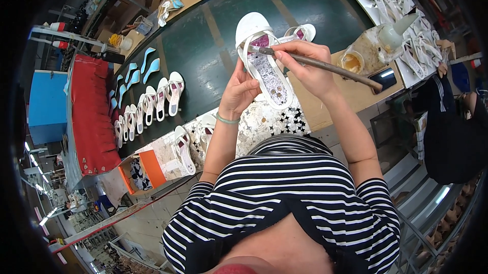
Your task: The recorder uses a brush to apply glue or adhesive to the inside and straps of white high-heeled sandals in a factory setting.
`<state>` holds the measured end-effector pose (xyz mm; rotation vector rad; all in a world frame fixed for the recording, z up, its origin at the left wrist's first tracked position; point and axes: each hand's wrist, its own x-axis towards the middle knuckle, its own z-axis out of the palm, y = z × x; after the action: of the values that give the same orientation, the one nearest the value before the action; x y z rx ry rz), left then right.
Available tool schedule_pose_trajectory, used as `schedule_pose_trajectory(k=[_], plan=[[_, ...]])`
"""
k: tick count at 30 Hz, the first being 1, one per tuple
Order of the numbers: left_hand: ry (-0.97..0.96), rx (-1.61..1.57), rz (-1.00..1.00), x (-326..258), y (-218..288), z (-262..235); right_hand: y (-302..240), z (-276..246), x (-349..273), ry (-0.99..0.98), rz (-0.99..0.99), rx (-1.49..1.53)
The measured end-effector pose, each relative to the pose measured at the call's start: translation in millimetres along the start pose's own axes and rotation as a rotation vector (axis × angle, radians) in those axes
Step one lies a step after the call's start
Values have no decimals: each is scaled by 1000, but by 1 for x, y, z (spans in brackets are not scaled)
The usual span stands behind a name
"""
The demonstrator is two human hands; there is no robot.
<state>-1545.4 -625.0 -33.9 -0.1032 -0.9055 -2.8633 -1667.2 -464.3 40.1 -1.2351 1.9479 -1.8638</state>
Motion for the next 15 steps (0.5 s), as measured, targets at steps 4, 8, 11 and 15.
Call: schedule_pose_trajectory(k=[4,8,11,15], plan=[[5,-10,-17,-3,1,-1,-3,-10,7,-91,6,30],[-32,-11,-31,-6,2,-4,-3,-23,16,-175,22,-10],[-40,-14,-35,-8,2,-5,-11,-28,22,-219,52,58],[-42,11,-32,-11,5,-2,-15,-35,28,-287,76,52]])
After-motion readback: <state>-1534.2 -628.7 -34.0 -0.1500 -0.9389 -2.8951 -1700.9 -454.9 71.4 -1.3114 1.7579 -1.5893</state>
